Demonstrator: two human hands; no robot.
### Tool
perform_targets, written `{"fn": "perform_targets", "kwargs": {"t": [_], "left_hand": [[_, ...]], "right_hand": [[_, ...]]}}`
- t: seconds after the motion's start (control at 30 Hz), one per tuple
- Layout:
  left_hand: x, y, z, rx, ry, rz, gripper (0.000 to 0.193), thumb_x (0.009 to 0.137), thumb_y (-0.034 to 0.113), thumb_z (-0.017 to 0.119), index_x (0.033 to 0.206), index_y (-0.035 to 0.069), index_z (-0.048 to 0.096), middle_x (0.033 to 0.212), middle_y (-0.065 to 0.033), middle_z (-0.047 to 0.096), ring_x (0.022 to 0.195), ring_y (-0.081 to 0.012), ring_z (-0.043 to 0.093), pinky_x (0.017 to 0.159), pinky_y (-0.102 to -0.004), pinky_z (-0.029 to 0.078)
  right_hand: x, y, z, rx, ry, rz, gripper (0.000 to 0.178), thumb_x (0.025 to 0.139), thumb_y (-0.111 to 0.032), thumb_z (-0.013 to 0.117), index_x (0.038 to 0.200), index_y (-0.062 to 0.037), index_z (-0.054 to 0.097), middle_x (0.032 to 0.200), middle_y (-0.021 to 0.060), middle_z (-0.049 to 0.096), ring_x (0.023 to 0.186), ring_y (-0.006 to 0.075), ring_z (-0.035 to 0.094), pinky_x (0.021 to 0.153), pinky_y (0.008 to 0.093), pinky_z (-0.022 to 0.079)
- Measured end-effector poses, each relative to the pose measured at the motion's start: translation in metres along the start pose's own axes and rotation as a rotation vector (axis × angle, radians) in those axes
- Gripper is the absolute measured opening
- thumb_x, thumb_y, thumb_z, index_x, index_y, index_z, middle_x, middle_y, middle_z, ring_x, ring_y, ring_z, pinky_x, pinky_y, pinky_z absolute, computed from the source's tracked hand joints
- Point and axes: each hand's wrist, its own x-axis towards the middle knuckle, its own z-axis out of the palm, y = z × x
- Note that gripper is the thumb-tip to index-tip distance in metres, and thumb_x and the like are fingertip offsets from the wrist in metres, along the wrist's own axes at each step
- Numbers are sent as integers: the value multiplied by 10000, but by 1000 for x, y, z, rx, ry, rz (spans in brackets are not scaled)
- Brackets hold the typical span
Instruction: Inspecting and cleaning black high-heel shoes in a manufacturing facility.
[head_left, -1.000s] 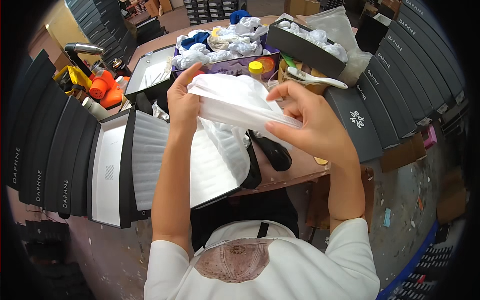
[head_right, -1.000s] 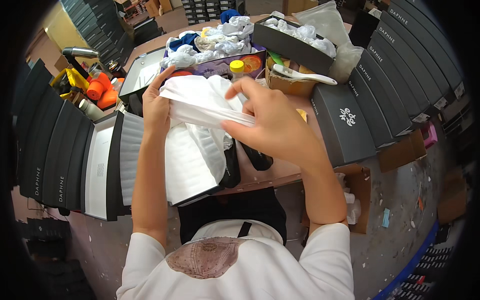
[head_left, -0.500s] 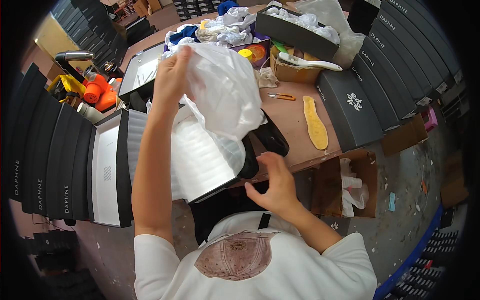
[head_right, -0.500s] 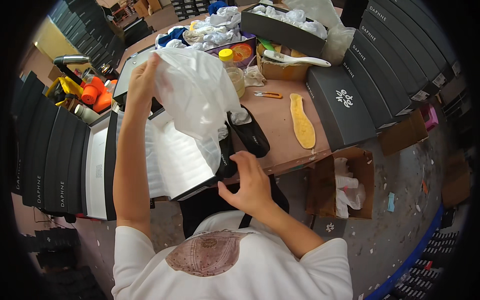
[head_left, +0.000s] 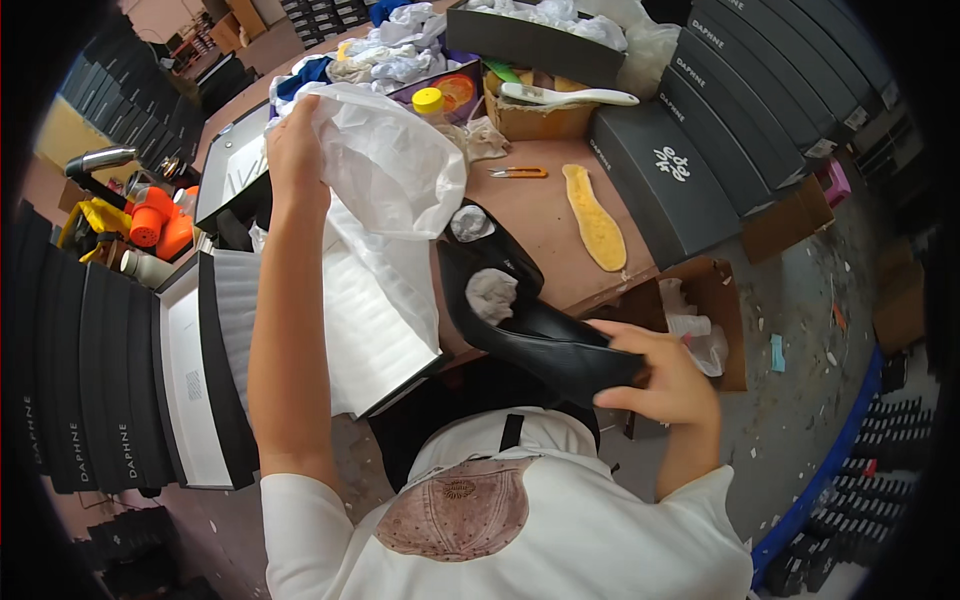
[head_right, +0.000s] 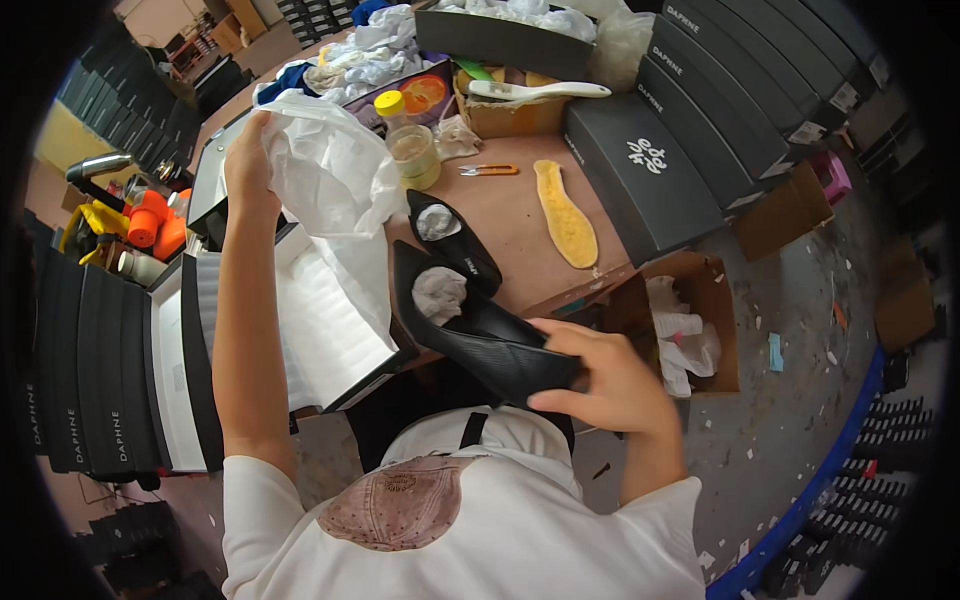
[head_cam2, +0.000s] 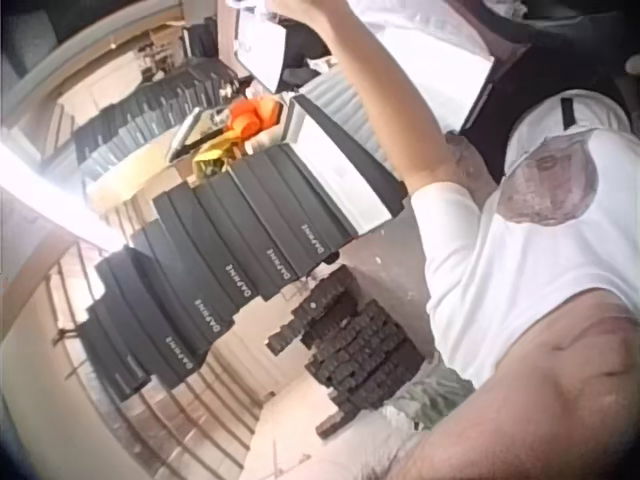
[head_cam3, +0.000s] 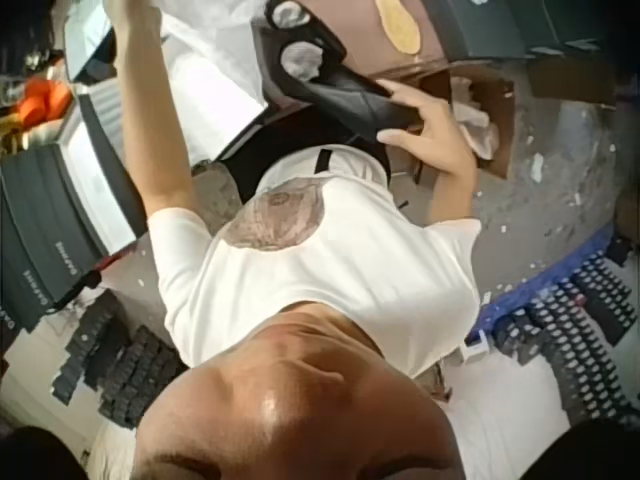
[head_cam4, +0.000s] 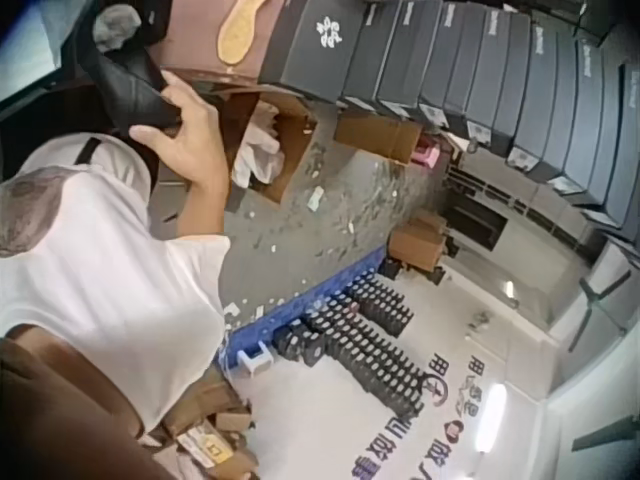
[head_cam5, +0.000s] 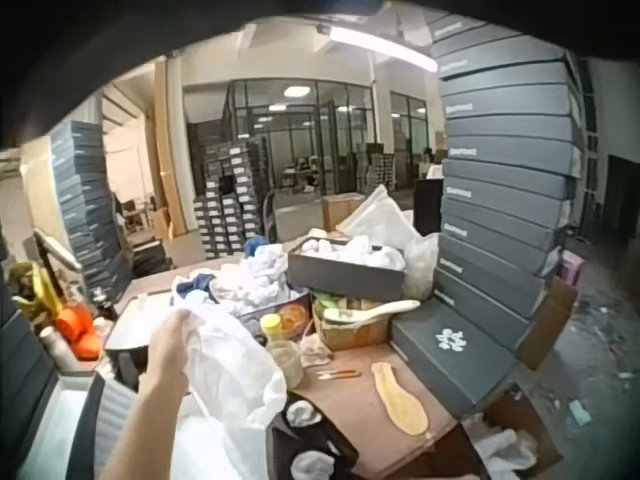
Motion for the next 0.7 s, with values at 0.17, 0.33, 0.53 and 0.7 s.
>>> {"fn": "perform_targets", "kwargs": {"t": [0.17, 0.33, 0.53, 0.7], "left_hand": [[22, -45, 37, 168, -188, 317, 288, 860, 223, 561, 917, -24, 698, 744, -75, 661, 646, -135, 595, 616, -271, 463], [-20, -63, 84, 663, -339, 511, 394, 748, 342, 629, 926, 1, 714, 581, -86, 612, 547, -107, 552, 549, -281, 431], [-41, -44, 73, 542, -335, 418, 390, 753, 333, 651, 911, -18, 712, 524, -39, 553, 498, -89, 481, 504, -272, 394], [-73, -36, 56, 437, -273, 661, 297, 811, 258, 676, 922, -16, 704, 601, -100, 633, 527, -92, 548, 526, -279, 430]], "right_hand": [[-95, 35, -39, 712, 261, -261, 481, 790, -315, 691, 1079, 42, 549, 1108, 189, 620, 1010, 254, 615, 785, 380, 515], [-88, 17, 10, 770, 910, -48, 525, 908, -408, 485, 1181, 40, 502, 1087, 226, 611, 880, 331, 657, 663, 410, 572], [-50, 32, 21, 1788, 365, -265, 558, 990, -411, 321, 1303, 44, 405, 1134, 293, 567, 859, 447, 642, 640, 396, 620], [-32, 34, 33, 1752, 354, -130, 494, 989, -372, 338, 1287, 6, 452, 1092, 261, 605, 819, 411, 659, 581, 360, 614]]}}
